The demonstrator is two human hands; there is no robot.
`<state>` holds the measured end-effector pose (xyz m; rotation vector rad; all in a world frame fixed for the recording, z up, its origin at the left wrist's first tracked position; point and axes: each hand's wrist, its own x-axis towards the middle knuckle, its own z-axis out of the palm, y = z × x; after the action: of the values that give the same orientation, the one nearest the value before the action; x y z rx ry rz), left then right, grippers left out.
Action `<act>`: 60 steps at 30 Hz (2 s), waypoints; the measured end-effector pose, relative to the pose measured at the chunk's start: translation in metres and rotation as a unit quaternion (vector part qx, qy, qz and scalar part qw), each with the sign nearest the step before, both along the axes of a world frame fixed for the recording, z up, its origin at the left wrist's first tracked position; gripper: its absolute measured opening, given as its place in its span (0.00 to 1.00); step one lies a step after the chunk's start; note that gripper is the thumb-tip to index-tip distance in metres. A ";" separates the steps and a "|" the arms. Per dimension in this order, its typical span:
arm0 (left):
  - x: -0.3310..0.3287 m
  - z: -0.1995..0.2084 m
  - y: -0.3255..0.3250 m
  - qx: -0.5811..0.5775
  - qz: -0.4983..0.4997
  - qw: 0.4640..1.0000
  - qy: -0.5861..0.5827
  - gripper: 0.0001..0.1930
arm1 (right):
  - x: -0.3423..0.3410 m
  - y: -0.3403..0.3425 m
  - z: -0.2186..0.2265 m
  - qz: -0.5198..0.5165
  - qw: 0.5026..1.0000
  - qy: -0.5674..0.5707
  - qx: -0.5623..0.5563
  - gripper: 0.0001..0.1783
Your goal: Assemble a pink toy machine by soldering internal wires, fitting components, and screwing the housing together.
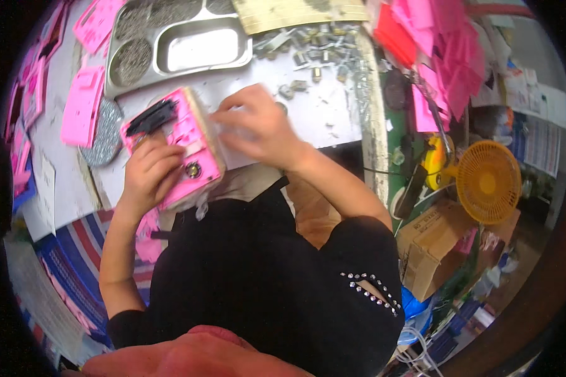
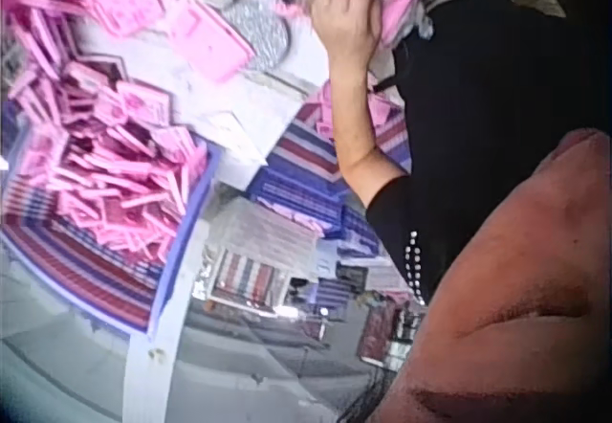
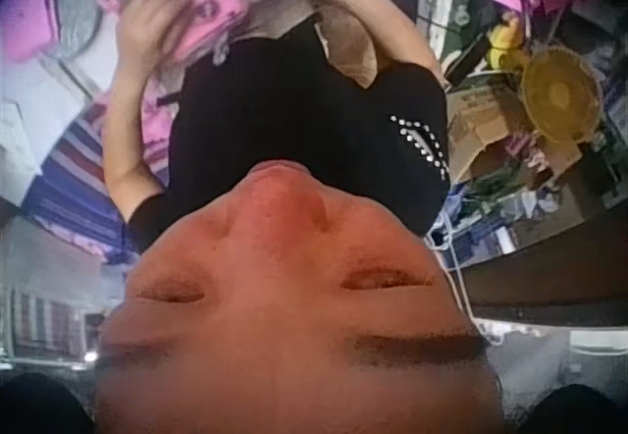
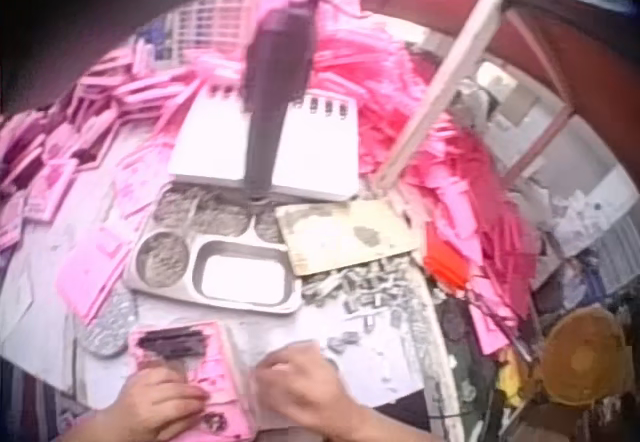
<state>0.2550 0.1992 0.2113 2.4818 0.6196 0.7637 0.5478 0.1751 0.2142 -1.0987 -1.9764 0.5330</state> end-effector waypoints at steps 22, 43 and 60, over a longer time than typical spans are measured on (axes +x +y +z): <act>0.097 0.072 0.033 -0.294 0.027 0.955 -0.027 0.15 | 0.037 -0.003 0.065 -0.081 0.981 0.040 -0.174 0.12; 0.226 -0.001 0.168 0.082 0.143 0.986 -0.009 0.12 | 0.097 -0.033 0.006 -0.098 0.773 0.567 -0.267 0.25; 0.233 0.001 0.174 0.156 0.136 0.962 0.179 0.09 | 0.082 -0.038 0.000 -0.177 0.925 0.084 -0.326 0.21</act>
<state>0.4877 0.3730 0.2122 2.8962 1.0603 0.5410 0.6299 0.1367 0.2147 -1.7034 -1.4204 1.0856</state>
